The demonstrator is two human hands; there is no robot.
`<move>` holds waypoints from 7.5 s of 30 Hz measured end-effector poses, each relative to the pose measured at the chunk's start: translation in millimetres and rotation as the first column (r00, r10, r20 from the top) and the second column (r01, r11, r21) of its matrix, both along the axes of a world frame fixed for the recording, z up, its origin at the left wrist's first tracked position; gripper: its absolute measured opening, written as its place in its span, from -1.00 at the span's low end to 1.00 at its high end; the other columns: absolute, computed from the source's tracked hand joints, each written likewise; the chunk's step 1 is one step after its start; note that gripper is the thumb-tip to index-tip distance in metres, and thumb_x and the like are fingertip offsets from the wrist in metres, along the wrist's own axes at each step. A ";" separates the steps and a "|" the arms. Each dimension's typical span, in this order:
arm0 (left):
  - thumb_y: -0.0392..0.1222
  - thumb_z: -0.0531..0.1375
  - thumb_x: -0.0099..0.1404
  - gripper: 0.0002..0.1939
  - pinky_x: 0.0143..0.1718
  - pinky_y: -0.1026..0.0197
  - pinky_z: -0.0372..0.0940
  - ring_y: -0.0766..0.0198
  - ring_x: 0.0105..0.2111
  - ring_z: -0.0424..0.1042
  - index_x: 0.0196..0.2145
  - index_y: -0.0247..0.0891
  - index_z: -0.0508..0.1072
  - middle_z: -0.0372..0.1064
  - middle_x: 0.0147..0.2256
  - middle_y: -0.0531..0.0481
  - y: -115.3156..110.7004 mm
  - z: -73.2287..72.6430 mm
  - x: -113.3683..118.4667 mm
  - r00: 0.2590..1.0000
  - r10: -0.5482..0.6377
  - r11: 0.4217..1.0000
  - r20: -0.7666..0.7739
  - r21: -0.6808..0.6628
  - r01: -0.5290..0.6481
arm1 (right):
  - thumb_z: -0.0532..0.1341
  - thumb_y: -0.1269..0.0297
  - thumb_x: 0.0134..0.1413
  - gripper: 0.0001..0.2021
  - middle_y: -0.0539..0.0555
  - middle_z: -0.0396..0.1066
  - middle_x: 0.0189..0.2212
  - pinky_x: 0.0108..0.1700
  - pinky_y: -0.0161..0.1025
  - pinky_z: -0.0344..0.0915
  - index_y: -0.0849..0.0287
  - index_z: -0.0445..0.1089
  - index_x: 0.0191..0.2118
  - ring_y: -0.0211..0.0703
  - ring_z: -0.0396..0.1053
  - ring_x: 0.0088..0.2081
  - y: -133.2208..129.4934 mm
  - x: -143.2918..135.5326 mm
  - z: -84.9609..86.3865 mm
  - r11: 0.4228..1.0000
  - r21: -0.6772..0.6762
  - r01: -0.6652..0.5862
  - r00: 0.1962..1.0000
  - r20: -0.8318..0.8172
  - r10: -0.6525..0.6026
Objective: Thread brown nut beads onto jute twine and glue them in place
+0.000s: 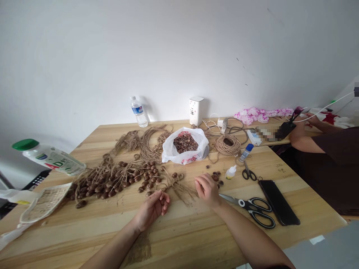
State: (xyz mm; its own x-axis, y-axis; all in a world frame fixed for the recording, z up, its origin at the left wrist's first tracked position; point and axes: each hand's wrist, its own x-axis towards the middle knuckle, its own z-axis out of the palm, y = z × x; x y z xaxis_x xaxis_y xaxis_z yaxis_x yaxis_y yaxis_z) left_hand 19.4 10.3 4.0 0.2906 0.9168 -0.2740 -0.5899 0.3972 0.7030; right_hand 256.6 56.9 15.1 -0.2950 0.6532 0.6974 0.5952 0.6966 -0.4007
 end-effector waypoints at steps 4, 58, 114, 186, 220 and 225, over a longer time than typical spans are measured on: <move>-0.02 0.20 0.18 -0.68 -0.66 0.31 0.17 0.36 -0.62 0.26 -0.54 -0.30 0.26 0.35 -0.50 -0.03 -0.8 0.6 -0.2 1.000 -0.011 1.000 -0.013 0.002 0.011 | 0.08 0.42 0.15 -0.81 0.15 0.41 -0.37 -0.23 -0.09 0.35 0.16 0.40 -0.17 -0.06 0.36 -0.29 -0.9 -0.1 0.6 1.000 -0.006 0.026 1.000 -0.007 -0.026; -0.14 0.27 0.13 -0.79 -0.63 0.33 0.16 0.40 -0.60 0.26 -0.45 -0.36 0.38 0.34 -0.50 -0.01 -1.5 -4.0 -4.1 0.999 -0.049 0.998 -0.020 -0.027 0.049 | 0.05 0.33 0.17 -0.80 0.12 0.48 -0.34 -0.26 -0.21 0.37 0.17 0.42 -0.23 -0.13 0.43 -0.33 37.8 29.7 40.9 0.964 -0.211 0.163 0.977 -0.099 -0.187; -0.14 0.00 0.32 -0.53 0.09 -0.20 0.11 -0.06 0.09 0.10 0.17 -0.25 0.21 0.22 0.06 -0.26 -21.6 0.5 -0.8 0.234 0.455 0.490 -0.859 0.461 0.740 | 0.10 0.56 0.05 -0.74 0.07 0.28 -0.40 -0.27 -0.31 0.20 0.15 0.49 -0.44 -0.18 0.25 -0.29 -12.7 -30.3 7.9 0.942 -0.306 -0.140 0.829 0.483 0.281; -0.26 0.35 0.04 -0.70 -0.52 0.35 0.19 0.42 -0.50 0.32 -0.20 -0.28 0.53 0.48 -0.23 -0.14 -18.5 -1.1 6.3 0.999 -0.045 0.999 -0.017 0.013 0.045 | 0.12 0.37 0.12 -0.89 0.05 0.37 -0.48 -0.32 -0.26 0.25 0.17 0.37 -0.38 -0.20 0.31 -0.43 -17.5 37.9 89.5 0.913 0.109 0.394 0.918 0.004 -0.396; -0.14 0.30 0.13 -0.66 -0.48 0.31 0.19 0.40 -0.53 0.29 -0.18 -0.41 0.48 0.35 -0.48 -0.02 -7.7 0.0 2.2 0.969 -0.042 0.998 0.244 -0.026 0.049 | 0.32 0.34 -0.02 -0.73 0.05 0.39 -0.25 -0.25 -0.26 0.26 0.11 0.41 -0.14 -0.11 0.38 -0.26 -17.2 -49.2 127.3 0.867 -0.488 -0.105 0.789 0.490 0.371; -0.12 0.31 0.11 -0.68 -0.50 0.32 0.18 0.40 -0.56 0.29 -0.22 -0.39 0.47 0.36 -0.51 0.00 -8.7 -5.1 -0.2 0.969 -0.055 0.997 0.240 -0.033 0.065 | 0.39 0.27 -0.12 -0.69 0.05 0.40 -0.24 -0.17 -0.25 0.27 0.16 0.38 -0.21 -0.12 0.37 -0.22 -11.5 -59.4 116.6 0.791 -0.559 -0.248 0.870 0.230 0.436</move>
State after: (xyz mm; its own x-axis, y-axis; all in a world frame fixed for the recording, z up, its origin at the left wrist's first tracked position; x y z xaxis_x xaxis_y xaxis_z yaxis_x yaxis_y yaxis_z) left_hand 19.2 1.6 -1.1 0.4062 0.8853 -0.2266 -0.7131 0.4621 0.5273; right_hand 197.2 45.4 131.7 -0.7159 0.6874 0.1222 0.5155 0.6385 -0.5715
